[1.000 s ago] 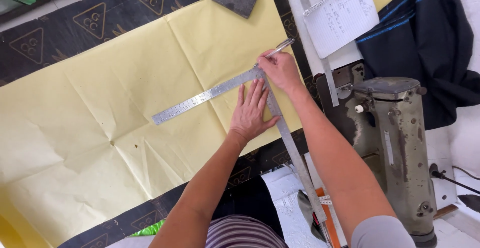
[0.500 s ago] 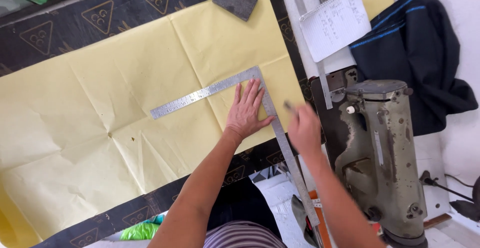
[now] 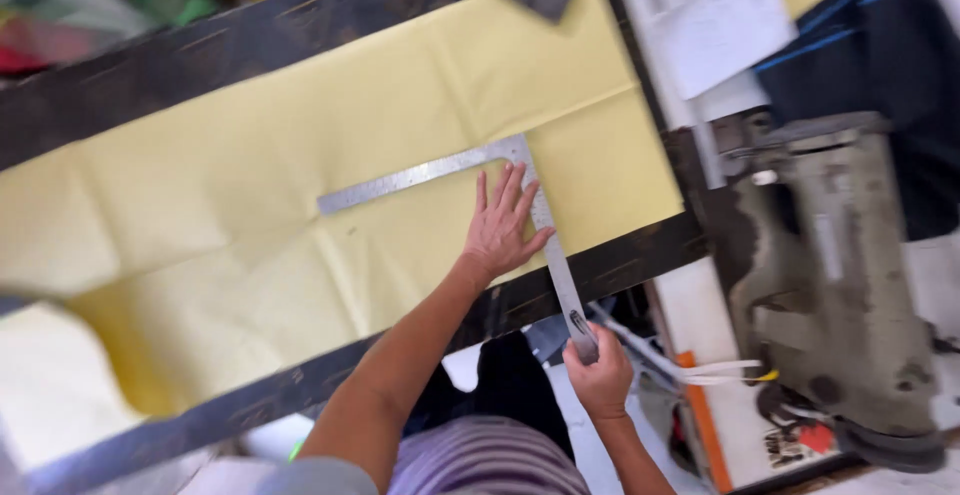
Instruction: The person measures and marks a large sheet of yellow fabric on a work table using a metal L-square ruler and a pen. They draw straight lines and reference a notebook for measurements. Later, they use a yellow tape measure to mark additional points on the fabric.
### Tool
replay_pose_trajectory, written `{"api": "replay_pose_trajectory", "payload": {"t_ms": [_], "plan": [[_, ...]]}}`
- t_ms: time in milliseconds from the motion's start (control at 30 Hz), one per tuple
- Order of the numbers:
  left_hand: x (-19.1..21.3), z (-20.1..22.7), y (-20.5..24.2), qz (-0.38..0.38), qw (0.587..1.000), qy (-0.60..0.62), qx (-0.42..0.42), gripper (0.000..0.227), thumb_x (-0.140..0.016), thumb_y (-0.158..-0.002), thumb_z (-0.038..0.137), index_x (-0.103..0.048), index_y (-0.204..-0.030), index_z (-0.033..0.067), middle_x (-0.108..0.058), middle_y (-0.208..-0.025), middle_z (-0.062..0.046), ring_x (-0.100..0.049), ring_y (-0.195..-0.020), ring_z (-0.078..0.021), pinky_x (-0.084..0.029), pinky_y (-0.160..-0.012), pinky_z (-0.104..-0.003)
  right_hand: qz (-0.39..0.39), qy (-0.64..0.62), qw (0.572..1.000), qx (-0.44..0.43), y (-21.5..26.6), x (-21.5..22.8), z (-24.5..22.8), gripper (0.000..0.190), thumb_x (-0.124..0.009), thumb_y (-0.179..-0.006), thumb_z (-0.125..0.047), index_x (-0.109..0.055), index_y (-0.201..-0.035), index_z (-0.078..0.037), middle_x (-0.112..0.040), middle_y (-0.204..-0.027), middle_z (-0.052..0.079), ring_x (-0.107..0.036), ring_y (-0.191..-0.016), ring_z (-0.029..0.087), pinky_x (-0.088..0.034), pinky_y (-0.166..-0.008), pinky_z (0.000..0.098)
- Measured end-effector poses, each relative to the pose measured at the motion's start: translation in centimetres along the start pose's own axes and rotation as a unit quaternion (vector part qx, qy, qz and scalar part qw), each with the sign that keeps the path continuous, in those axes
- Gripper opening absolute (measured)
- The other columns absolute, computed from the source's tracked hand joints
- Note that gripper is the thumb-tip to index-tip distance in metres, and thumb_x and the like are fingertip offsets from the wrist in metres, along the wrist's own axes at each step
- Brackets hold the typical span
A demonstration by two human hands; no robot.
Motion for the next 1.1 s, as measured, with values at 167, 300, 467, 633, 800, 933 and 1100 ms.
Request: {"api": "replay_pose_trajectory", "payload": {"t_ms": [167,300,467,633,800,933,1100], "plan": [[6.2,-9.0,10.1,-0.079,0.996,-0.021,0.045,0.085,-0.032,-0.098,0.071,-0.036,-0.158,0.0104,-0.014,-0.170,-0.019,-0.008,-0.158,-0.0350,0.003,-0.124,-0.065,0.000,-0.067,0.996,0.058,7.6,-6.3,-8.6,0.037,-0.078,-0.079,-0.026,-0.072,-0.114,-0.013,-0.075,-0.102,0.003,-0.072,-0.090,0.023,-0.057,-0.077,0.0377],[6.6,-16.1,15.8,0.061,0.997,-0.037,0.028,0.080,-0.056,-0.091,0.073,-0.054,-0.146,0.0145,-0.037,-0.162,-0.019,-0.038,-0.150,-0.0369,-0.018,-0.123,-0.068,0.094,-0.063,0.988,0.108,10.7,-10.2,-15.1,0.039,-0.087,-0.066,-0.028,-0.077,-0.102,-0.019,-0.075,-0.085,-0.001,-0.074,-0.081,0.022,-0.060,-0.074,0.0334],[5.6,-16.8,15.4,0.057,0.998,-0.022,-0.013,0.082,-0.057,-0.090,0.074,-0.052,-0.149,0.0165,-0.036,-0.162,-0.018,-0.036,-0.151,-0.0366,-0.019,-0.123,-0.067,0.121,-0.029,0.985,0.123,11.7,-10.6,-14.7,0.043,-0.087,-0.066,-0.026,-0.076,-0.106,-0.016,-0.074,-0.090,0.001,-0.073,-0.085,0.023,-0.059,-0.076,0.0341],[4.8,-14.6,12.6,0.041,0.999,-0.025,-0.018,0.079,-0.057,-0.093,0.074,-0.056,-0.147,0.0176,-0.036,-0.163,-0.016,-0.033,-0.153,-0.0340,-0.017,-0.125,-0.066,0.099,0.012,0.989,0.110,10.0,-8.3,-14.6,0.048,-0.087,-0.073,-0.029,-0.073,-0.116,-0.013,-0.075,-0.094,0.006,-0.074,-0.088,0.026,-0.059,-0.078,0.0353],[4.8,-14.3,12.1,-0.071,0.997,-0.041,0.013,0.082,-0.034,-0.098,0.079,-0.041,-0.157,0.0215,-0.020,-0.170,-0.014,-0.015,-0.159,-0.0320,-0.006,-0.127,-0.062,0.036,-0.005,0.994,0.101,8.9,-7.6,-14.4,0.042,-0.087,-0.077,-0.028,-0.072,-0.115,-0.015,-0.075,-0.094,0.003,-0.075,-0.088,0.023,-0.059,-0.078,0.0326],[4.8,-14.2,12.1,-0.076,0.996,-0.045,0.021,0.082,-0.038,-0.097,0.080,-0.042,-0.156,0.0227,-0.019,-0.170,-0.013,-0.012,-0.160,-0.0309,-0.005,-0.128,-0.061,0.020,-0.017,0.995,0.098,8.6,-7.0,-14.8,0.044,-0.086,-0.078,-0.027,-0.071,-0.117,-0.015,-0.075,-0.096,0.003,-0.075,-0.090,0.022,-0.060,-0.079,0.0319],[4.5,-14.1,12.3,-0.050,0.998,-0.047,-0.008,0.083,-0.041,-0.094,0.084,-0.045,-0.154,0.0253,-0.024,-0.168,-0.012,-0.012,-0.160,-0.0297,-0.003,-0.128,-0.060,0.003,-0.043,0.991,0.124,8.5,-7.3,-14.2,0.052,-0.082,-0.077,-0.020,-0.070,-0.127,-0.016,-0.071,-0.091,0.006,-0.073,-0.085,0.026,-0.059,-0.076,0.0363]]}}
Point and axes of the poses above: each hand's wrist, its own y-axis away from the middle knuckle, its own x-axis out of the back of the hand, z = x × y, the point moved 4 cm from there along -y, towards the middle knuckle
